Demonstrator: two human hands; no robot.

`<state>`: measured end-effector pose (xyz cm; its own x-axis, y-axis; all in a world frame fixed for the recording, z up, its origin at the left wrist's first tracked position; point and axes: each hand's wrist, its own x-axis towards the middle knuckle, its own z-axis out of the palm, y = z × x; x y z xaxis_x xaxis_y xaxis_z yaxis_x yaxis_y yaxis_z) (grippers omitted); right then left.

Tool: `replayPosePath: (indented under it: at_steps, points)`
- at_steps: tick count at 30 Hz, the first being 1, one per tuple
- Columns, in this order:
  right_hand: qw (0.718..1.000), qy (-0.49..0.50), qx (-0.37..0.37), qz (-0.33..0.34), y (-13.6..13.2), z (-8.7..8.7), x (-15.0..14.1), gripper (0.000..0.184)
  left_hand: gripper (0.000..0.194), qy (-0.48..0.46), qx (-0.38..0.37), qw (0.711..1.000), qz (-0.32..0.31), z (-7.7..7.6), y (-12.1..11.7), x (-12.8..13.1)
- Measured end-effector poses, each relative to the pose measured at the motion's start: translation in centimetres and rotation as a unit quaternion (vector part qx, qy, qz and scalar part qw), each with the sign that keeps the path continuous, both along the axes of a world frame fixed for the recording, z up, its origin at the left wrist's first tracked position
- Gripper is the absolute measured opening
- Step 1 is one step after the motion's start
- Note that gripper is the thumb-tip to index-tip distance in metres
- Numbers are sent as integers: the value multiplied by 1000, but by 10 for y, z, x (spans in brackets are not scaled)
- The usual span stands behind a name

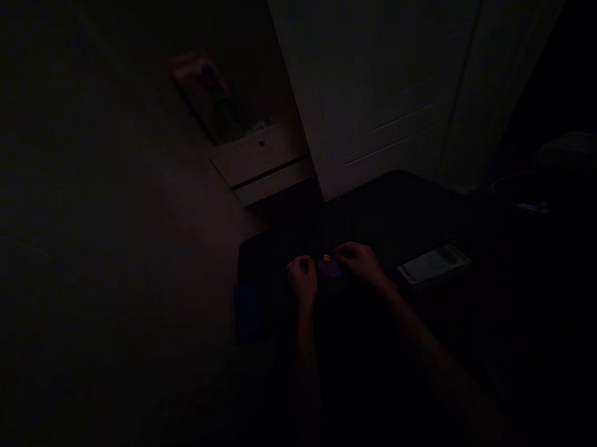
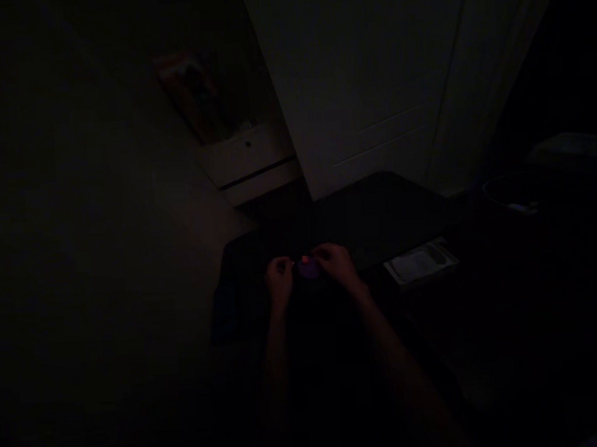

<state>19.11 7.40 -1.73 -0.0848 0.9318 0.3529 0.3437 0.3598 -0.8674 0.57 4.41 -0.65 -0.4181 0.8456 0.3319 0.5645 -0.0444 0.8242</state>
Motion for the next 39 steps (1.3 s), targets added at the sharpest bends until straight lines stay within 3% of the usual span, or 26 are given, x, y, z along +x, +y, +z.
replayPosePath:
  at_steps: [10, 14, 19, 24, 30, 39]
  points:
    - [998, -54, 17, 13, -2, 0, -5, 13, 7, 0, -1, 1000, -7, 0, 0, 0]
    - [997, -58, 40, 3, 0, -2, -3, 22, 7, -2, -2, 1000, -6, 0, 0, 0]
    - [984, -151, 90, -32, -4, 0, -4, 30, 6, 0, 2, 1000, -3, -1, 1, 0]
    - [962, -250, 30, -103, -11, 9, -13, 35, 6, 3, 6, 1000, -13, -1, 1, 0]
    - [953, -287, -11, -99, -11, 16, -13, 37, 8, -5, -6, 1000, -9, 1, -1, 1]
    - [948, -313, -3, -59, -1, 8, -6, 48, 7, -3, 8, 1000, -7, 1, -1, 1]
